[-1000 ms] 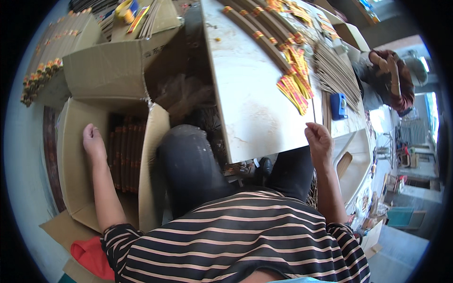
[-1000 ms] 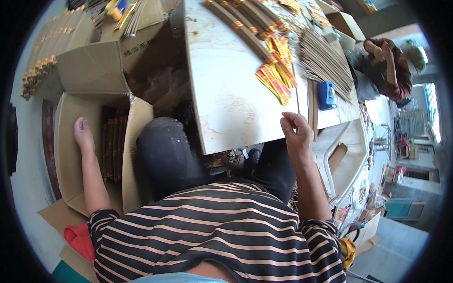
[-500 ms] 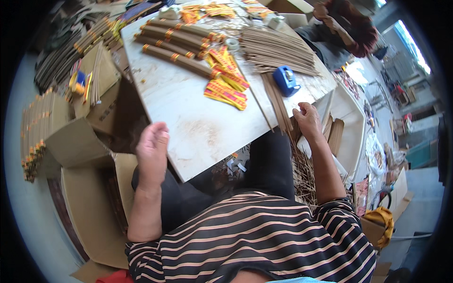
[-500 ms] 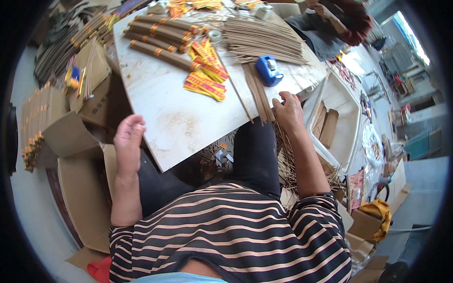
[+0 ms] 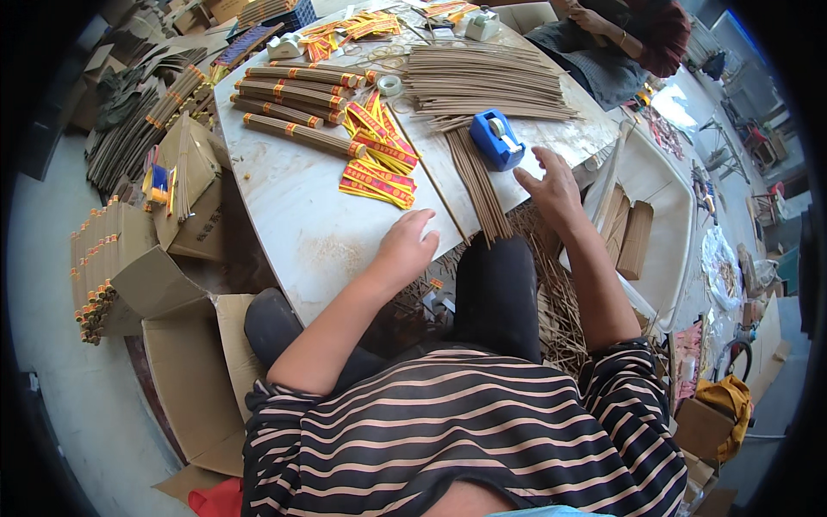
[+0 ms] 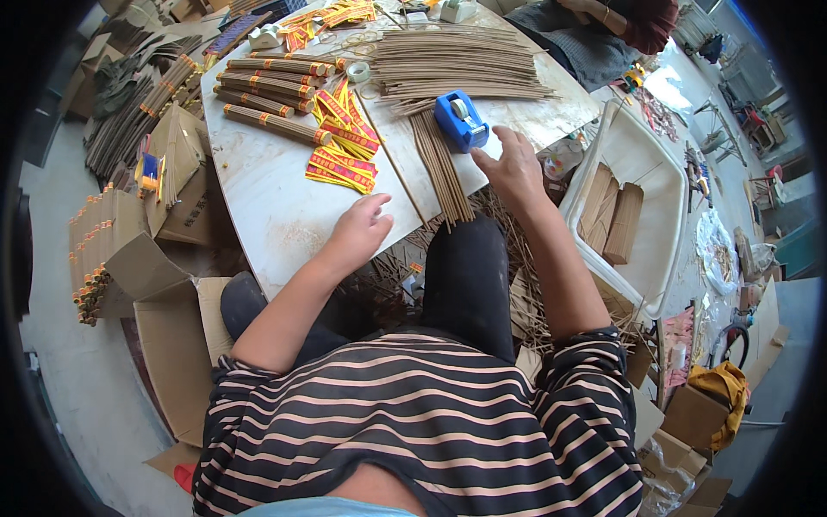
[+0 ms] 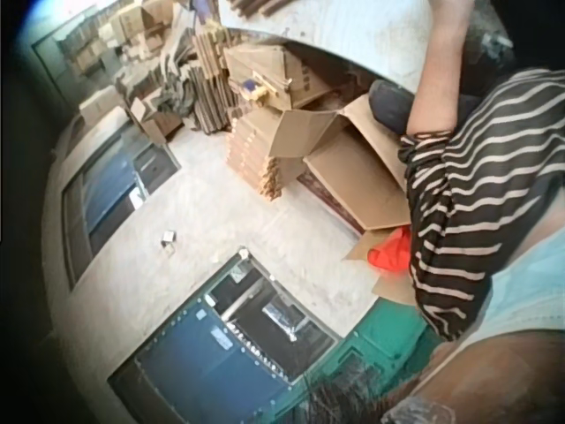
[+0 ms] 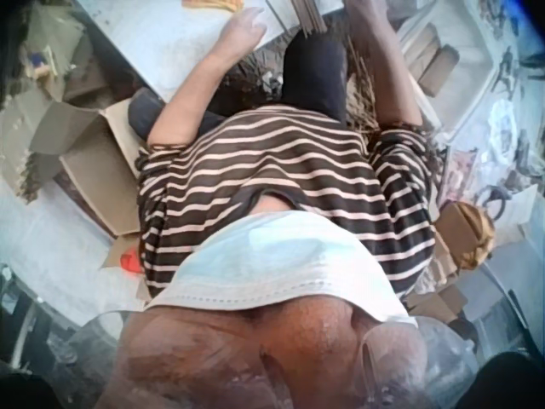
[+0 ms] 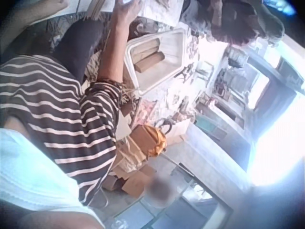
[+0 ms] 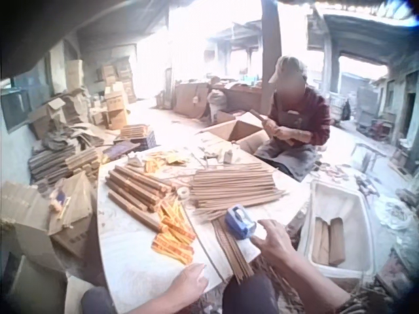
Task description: The person gathers thin wooden sticks, aligns them into bundles, wraps each bundle with a yellow and red paper label, and places the finished bundles into a cardboard box. The person repeats this process multiple times.
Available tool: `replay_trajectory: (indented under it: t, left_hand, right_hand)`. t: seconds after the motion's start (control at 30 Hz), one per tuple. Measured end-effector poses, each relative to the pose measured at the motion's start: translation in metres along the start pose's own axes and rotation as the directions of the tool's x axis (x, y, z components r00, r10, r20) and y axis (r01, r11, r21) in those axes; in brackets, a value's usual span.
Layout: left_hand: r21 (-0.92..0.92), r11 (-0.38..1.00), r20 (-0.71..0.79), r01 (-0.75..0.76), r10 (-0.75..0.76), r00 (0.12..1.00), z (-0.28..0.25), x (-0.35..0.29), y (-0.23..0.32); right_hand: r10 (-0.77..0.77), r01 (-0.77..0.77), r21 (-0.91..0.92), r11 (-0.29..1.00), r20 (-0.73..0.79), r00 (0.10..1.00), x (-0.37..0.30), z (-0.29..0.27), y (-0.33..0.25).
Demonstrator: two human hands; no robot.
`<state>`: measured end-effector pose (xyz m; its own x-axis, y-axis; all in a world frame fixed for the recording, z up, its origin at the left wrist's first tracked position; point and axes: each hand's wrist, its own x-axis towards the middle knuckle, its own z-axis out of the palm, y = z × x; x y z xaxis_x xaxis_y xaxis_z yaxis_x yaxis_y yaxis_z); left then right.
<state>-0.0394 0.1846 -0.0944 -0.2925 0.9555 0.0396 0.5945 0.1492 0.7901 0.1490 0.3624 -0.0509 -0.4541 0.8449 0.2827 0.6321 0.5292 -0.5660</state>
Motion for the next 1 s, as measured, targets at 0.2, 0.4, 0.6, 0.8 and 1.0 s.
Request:
replay_trajectory:
  t: [0.2, 0.4, 0.6, 0.8, 1.0]
  left_hand:
    - [0.176, 0.977, -0.008, -0.122, 0.125, 0.992, 0.033, 0.032, 0.015]
    - [0.154, 0.981, -0.179, -0.117, 0.144, 0.973, 0.047, 0.057, 0.004]
    - [0.039, 0.999, -0.273, 0.026, -0.014, 0.962, 0.036, 0.078, 0.015]
    - [-0.034, 0.999, -0.333, 0.012, -0.022, 0.943, 0.039, 0.064, -0.002]
    - [-0.061, 0.998, -0.294, 0.031, -0.048, 0.955, 0.044, 0.049, -0.009]
  right_hand:
    - [-0.094, 0.096, 0.073, 0.993, -0.020, 0.995, 0.040, -0.005, 0.020]
    - [0.155, -0.312, 0.513, 0.800, 0.326, 0.933, 0.031, -0.011, 0.006]
    - [-0.101, -0.005, 0.269, 0.963, 0.378, 0.920, 0.014, 0.042, -0.017]
    - [-0.056, 0.122, -0.142, 0.982, 0.399, 0.915, 0.030, 0.078, -0.027]
    - [-0.013, 0.105, -0.194, 0.975, 0.425, 0.905, 0.040, 0.075, -0.036]
